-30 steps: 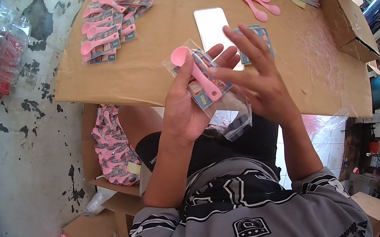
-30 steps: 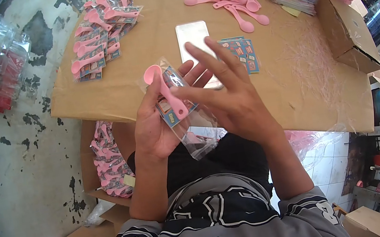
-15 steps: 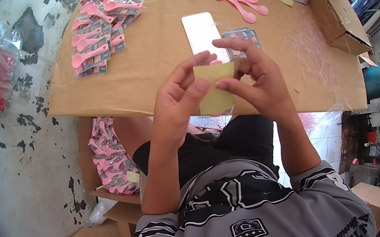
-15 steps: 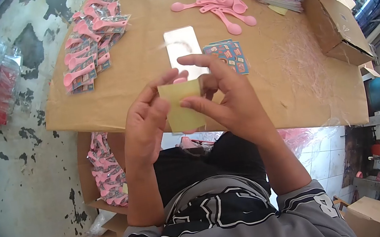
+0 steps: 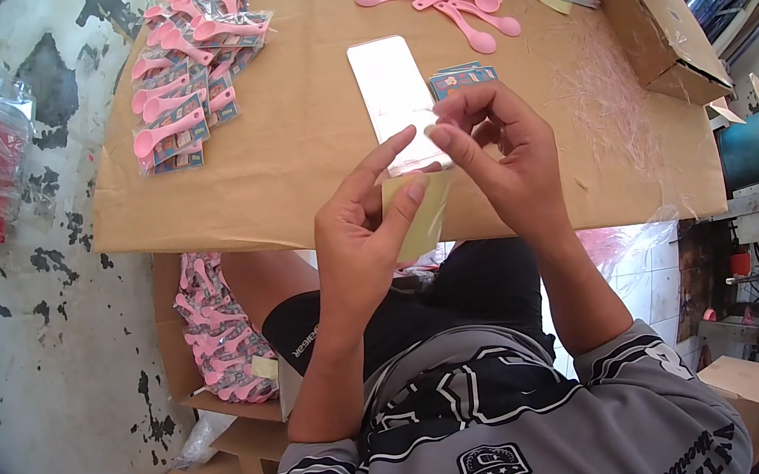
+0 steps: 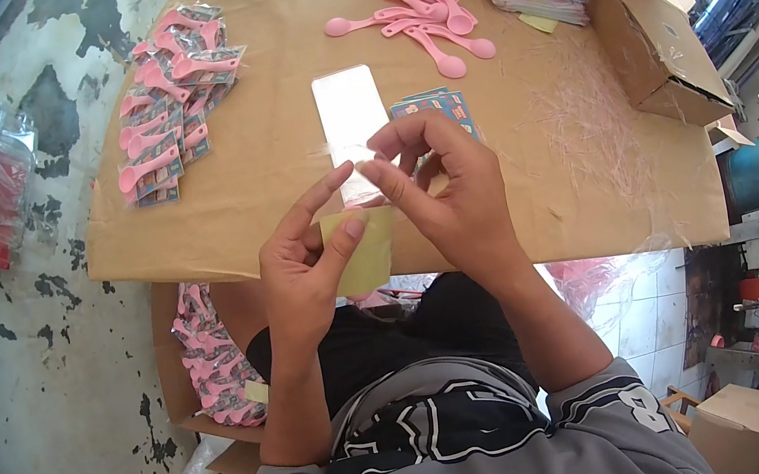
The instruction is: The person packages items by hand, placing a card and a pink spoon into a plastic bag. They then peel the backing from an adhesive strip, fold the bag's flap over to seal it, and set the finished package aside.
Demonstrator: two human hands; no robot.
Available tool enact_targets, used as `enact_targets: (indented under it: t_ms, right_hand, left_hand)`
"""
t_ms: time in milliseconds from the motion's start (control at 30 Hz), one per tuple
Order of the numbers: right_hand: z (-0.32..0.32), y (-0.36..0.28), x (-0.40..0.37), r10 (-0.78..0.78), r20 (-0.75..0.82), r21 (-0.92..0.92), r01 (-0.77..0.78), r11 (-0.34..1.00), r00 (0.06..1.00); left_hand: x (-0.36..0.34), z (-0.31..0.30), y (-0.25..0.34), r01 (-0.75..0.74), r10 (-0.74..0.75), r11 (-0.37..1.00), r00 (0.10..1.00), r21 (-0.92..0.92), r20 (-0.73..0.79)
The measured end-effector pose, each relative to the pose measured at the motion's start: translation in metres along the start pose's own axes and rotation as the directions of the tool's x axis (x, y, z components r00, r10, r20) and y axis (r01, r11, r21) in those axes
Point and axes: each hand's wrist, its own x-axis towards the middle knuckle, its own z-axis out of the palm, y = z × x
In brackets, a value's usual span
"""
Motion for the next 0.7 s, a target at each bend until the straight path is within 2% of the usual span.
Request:
enact_targets:
  t_ms: [100,167,367,467,567,667,700]
  right_hand:
    - [-0.003,0.006,0.002,0.006,-0.038,0.042,-0.004,0.999,0.999]
    - [-0.005,0.009,0.001,0.029,-0.061,0.097,-0.023,0.995,0.998]
    - [-0.025,0.01,0.004,-0.013,-0.007,-0.102,0.012,0.995,1.0]
    - [-0.027,0.008,0.006,-0.114,-0.259,-0.269,0.041,0.962,0.959]
    - [-0.024,-0.004,0.006,-0.329,-0.162,-0.39,0.246,0.887,0.93]
    - [-0.013,-0.011,0.004,-0.496,0.069,-0.471,0.466,0.749,0.866]
    - [-0.009,-0.011,0.003,-0.487,0.08,-0.489,0.46,0.741,0.87]
  left_hand:
    - [0.001,0.007,-0.008,-0.056,0.056,0.997,0.998,-0.046,-0.018]
    - [0.001,0.005,-0.009,-0.04,0.04,0.998,0.999,-0.046,-0.001]
    - [-0.001,0.004,0.0,0.078,-0.07,0.994,0.993,-0.081,0.09]
    - [-0.001,0.004,0.005,0.127,-0.118,0.988,0.988,-0.091,0.095]
    - [-0.001,0.005,0.0,0.103,-0.098,0.99,0.993,-0.092,0.062]
    - [-0.001,0.007,-0.005,0.039,-0.035,0.997,0.998,-0.074,0.05]
    - [-0.001,0.006,-0.005,0.018,-0.015,0.998,0.999,-0.066,0.048]
